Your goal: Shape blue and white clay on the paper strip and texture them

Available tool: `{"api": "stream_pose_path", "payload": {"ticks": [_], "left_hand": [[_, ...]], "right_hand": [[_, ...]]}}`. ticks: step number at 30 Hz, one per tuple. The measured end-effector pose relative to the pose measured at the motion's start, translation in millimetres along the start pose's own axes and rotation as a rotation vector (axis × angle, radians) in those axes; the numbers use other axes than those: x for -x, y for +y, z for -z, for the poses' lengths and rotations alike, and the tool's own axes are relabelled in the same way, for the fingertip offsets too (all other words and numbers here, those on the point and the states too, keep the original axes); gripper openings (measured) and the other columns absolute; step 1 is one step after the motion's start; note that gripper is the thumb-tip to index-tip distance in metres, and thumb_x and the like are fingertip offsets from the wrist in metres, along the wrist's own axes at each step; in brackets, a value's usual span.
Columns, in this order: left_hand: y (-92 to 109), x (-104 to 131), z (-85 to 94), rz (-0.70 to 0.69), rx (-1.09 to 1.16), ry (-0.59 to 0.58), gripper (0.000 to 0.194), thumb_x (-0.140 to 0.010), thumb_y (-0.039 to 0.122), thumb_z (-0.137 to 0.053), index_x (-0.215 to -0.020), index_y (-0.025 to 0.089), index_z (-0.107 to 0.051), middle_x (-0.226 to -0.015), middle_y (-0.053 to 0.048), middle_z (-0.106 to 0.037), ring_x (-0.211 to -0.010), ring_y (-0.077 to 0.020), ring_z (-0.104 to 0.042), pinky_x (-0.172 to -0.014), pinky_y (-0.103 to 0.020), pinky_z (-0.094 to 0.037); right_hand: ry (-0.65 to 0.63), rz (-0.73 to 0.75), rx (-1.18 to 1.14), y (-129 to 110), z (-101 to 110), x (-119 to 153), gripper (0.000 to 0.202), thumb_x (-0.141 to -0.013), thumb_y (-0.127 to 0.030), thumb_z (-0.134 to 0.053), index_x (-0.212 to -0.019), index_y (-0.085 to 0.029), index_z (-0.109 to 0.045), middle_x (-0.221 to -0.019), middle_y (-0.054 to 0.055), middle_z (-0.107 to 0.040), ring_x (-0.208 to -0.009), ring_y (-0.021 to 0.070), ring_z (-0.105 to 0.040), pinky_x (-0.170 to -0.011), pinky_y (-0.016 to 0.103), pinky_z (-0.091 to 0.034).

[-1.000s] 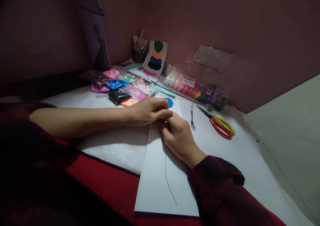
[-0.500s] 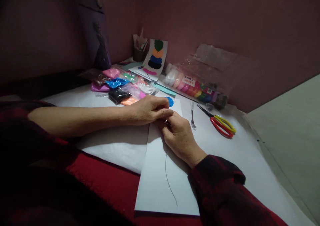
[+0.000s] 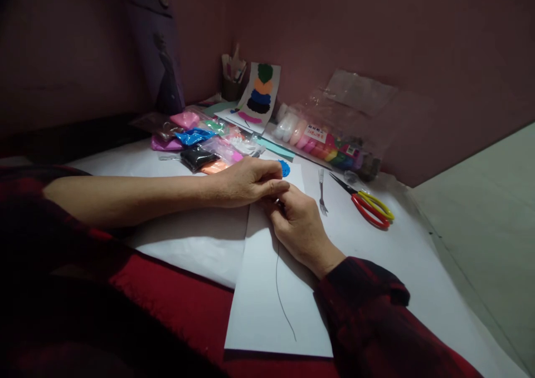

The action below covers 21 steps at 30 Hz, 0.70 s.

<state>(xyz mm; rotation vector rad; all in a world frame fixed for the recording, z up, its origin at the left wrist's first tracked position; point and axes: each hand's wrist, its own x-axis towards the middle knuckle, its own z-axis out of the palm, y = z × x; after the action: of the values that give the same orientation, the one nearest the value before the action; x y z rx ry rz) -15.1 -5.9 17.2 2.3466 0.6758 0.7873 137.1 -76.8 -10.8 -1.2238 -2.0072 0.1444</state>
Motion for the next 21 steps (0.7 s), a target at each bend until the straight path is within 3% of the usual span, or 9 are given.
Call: {"api": "stream_pose_path", "payload": {"ticks": [21], "left_hand": [[0.3,-0.6,-0.4,-0.006,-0.021,0.011,0.023,-0.089,0.033,-0.053,-0.073,0.016,-0.054,-0.069,0.002,-0.056,-0.067,-0.0113,-0.048,-0.063,-0.026,-0.033]], "right_hand": [[-0.007,-0.025,0.011,-0.3,0.4,1.0,0.006,-0.084,-0.014,-0.061,-0.080,-0.015,-0.065,-0.078,0.004,-0.064,-0.069,0.0160,-0.059,-0.063,0.031,-0.047]]}}
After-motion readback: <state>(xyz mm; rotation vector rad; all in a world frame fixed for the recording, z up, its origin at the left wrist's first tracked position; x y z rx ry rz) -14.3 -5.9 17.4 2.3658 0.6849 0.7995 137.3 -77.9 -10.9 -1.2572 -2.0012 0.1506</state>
